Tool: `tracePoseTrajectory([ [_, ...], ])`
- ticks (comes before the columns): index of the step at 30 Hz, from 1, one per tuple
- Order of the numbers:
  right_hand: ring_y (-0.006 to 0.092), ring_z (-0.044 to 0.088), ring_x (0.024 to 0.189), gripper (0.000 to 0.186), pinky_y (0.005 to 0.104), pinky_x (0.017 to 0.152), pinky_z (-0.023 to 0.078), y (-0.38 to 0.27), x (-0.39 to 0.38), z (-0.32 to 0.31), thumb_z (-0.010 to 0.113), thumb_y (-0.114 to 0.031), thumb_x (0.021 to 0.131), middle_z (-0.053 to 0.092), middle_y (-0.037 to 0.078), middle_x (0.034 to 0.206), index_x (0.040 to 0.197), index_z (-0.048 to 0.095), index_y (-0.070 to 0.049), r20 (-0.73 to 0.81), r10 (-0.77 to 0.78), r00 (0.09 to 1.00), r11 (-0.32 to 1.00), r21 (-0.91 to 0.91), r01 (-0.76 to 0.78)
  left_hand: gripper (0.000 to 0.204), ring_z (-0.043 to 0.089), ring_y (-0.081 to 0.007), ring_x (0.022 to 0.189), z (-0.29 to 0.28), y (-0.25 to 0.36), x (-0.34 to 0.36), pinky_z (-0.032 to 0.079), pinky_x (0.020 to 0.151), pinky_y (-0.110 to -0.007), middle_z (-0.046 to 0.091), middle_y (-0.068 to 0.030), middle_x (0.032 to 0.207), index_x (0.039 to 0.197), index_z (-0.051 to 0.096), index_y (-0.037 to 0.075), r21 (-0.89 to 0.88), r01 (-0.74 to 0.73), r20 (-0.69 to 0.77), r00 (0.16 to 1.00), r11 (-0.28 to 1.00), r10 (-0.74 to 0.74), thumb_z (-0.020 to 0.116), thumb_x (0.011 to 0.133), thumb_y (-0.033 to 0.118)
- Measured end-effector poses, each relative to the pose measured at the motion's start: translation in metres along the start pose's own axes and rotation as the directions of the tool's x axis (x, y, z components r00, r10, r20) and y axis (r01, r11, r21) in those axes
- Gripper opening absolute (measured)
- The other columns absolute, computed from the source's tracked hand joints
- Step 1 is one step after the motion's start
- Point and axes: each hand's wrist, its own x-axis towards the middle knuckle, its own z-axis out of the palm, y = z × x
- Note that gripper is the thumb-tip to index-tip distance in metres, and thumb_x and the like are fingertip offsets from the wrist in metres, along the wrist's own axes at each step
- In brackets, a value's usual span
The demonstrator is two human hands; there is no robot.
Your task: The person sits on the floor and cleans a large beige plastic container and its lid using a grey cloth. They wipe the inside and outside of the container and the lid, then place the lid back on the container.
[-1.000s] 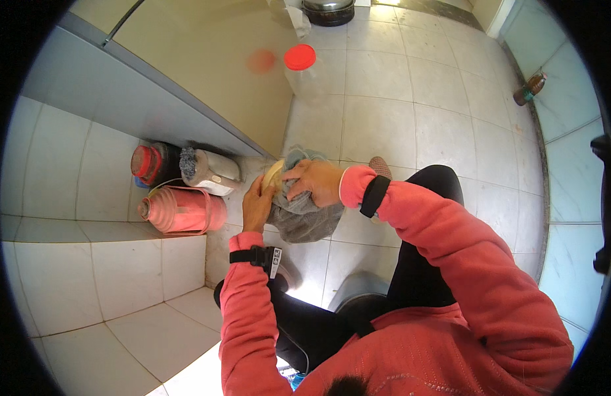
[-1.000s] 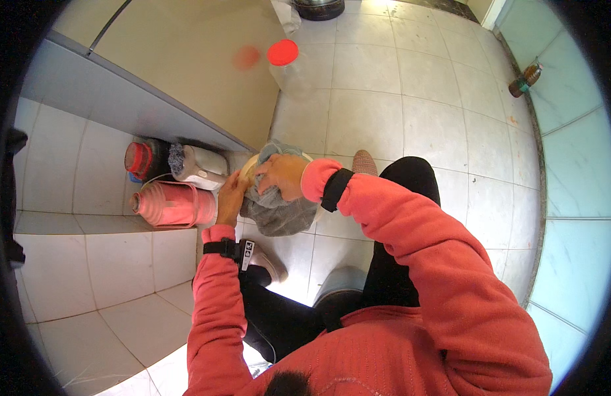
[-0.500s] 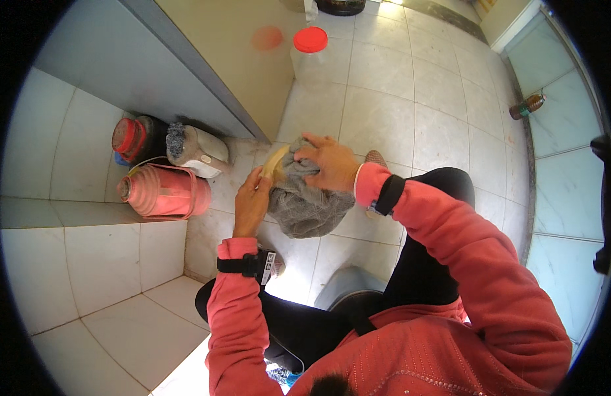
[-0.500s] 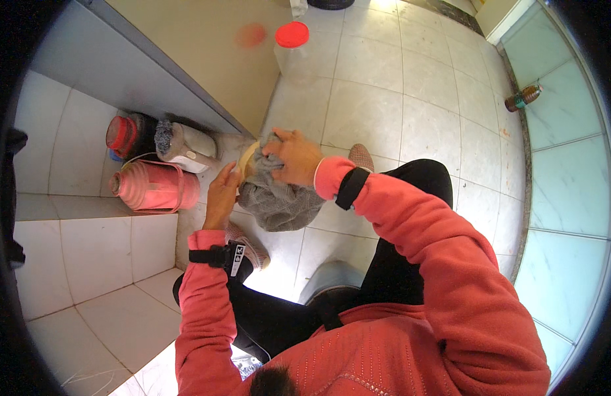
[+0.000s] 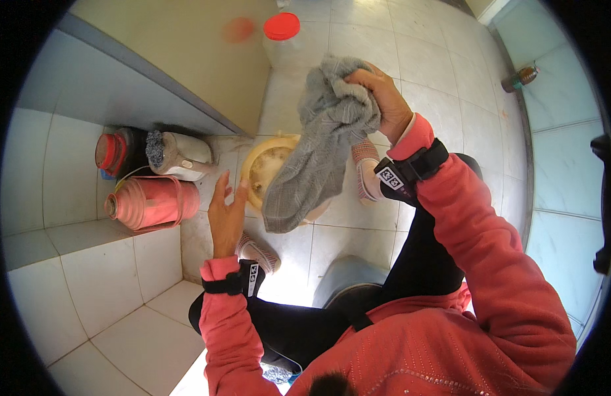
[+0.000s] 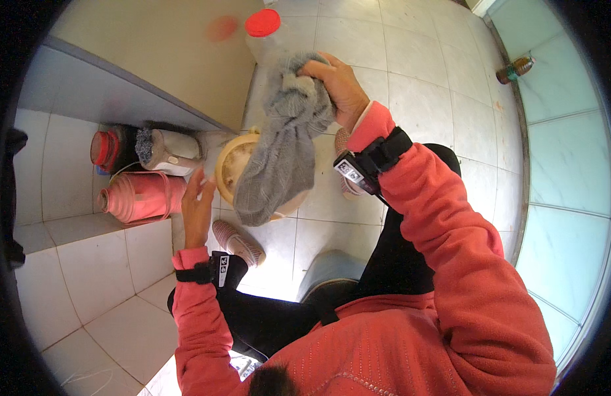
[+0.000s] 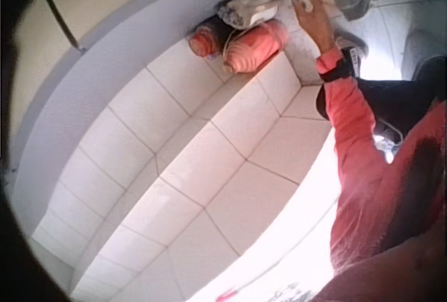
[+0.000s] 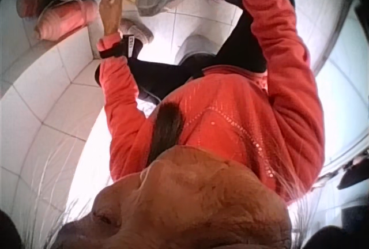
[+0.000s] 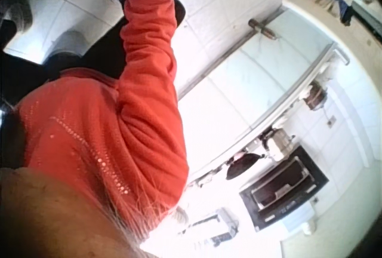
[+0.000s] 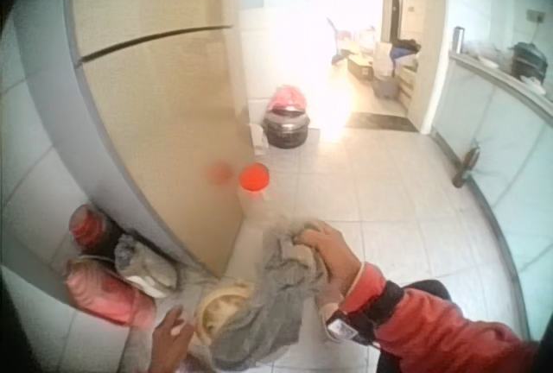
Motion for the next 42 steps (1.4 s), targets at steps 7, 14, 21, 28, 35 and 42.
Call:
tracePoseTrajectory([
  [7,0.0179,0.064,0.079,0.018,0.0322,0.075,0.054,-0.007,-0.021,0.041,0.058,-0.010,0.082,0.064,0.008,0.088,0.097,0.059,0.000,0.175,-0.078,0.981,0.946,0.324,0.018,0.066,0.038,-0.0390,0.125,0.016,0.010,-0.015,0.033,0.103,-0.044,0.039,-0.0256,0.138,0.130,0.048,0.004,0.289,-0.307,0.113,0.952,0.907,0.286,0.077,0.074,0.024],
  [14,0.0231,0.063,0.091,0.032,0.0369,0.080,0.053,0.030,-0.023,0.057,0.064,-0.019,0.079,0.062,0.013,0.108,0.107,0.060,-0.005,0.249,-0.152,0.957,0.929,-0.296,0.224,0.049,0.045,-0.0413,0.116,0.017,-0.015,-0.006,0.041,0.094,-0.043,0.045,-0.0264,0.132,0.126,0.055,0.008,0.370,-0.369,0.084,0.927,0.853,0.365,0.070,0.079,0.013],
  [21,0.0381,0.037,0.125,0.052,0.0501,0.103,0.030,0.091,-0.051,0.061,0.078,-0.035,0.066,0.039,0.020,0.137,0.109,0.062,-0.011,0.745,-0.077,0.663,-0.226,-0.661,0.716,0.035,0.063,-0.0325,0.089,0.010,-0.022,-0.004,0.051,0.070,-0.037,0.062,-0.0211,0.111,0.117,0.060,0.006,0.245,-0.246,-0.055,0.962,0.938,0.267,0.063,0.083,0.011],
  [28,0.0326,0.041,0.117,0.048,0.0479,0.094,0.035,0.109,-0.057,0.087,0.076,-0.032,0.066,0.047,0.013,0.127,0.109,0.064,-0.017,0.750,0.128,0.648,-0.403,-0.558,0.725,0.022,0.067,-0.0306,0.077,-0.005,-0.046,-0.014,0.052,0.067,-0.037,0.069,-0.0130,0.080,0.098,0.068,0.005,0.350,-0.025,0.109,0.994,0.936,-0.014,0.066,0.079,0.017],
  [35,0.0291,0.045,0.105,0.042,0.0398,0.082,0.040,0.110,-0.051,0.086,0.074,-0.024,0.063,0.050,0.009,0.115,0.104,0.066,-0.018,0.683,0.202,0.702,-0.384,-0.604,0.698,0.028,0.067,-0.0316,0.078,0.023,-0.065,-0.054,0.052,0.068,-0.039,0.069,-0.0135,0.081,0.097,0.068,0.006,0.300,-0.124,0.360,0.933,0.946,0.008,0.070,0.076,0.025],
  [42,0.0317,0.051,0.096,0.034,0.0430,0.074,0.047,0.102,-0.043,0.078,0.068,-0.020,0.065,0.055,0.008,0.100,0.099,0.068,-0.017,0.707,0.020,0.707,-0.287,-0.674,0.681,0.025,0.065,-0.0355,0.076,0.053,-0.063,-0.069,0.050,0.066,-0.044,0.067,-0.0163,0.082,0.099,0.065,0.005,0.325,-0.146,0.322,0.946,0.934,0.036,0.067,0.080,0.022],
])
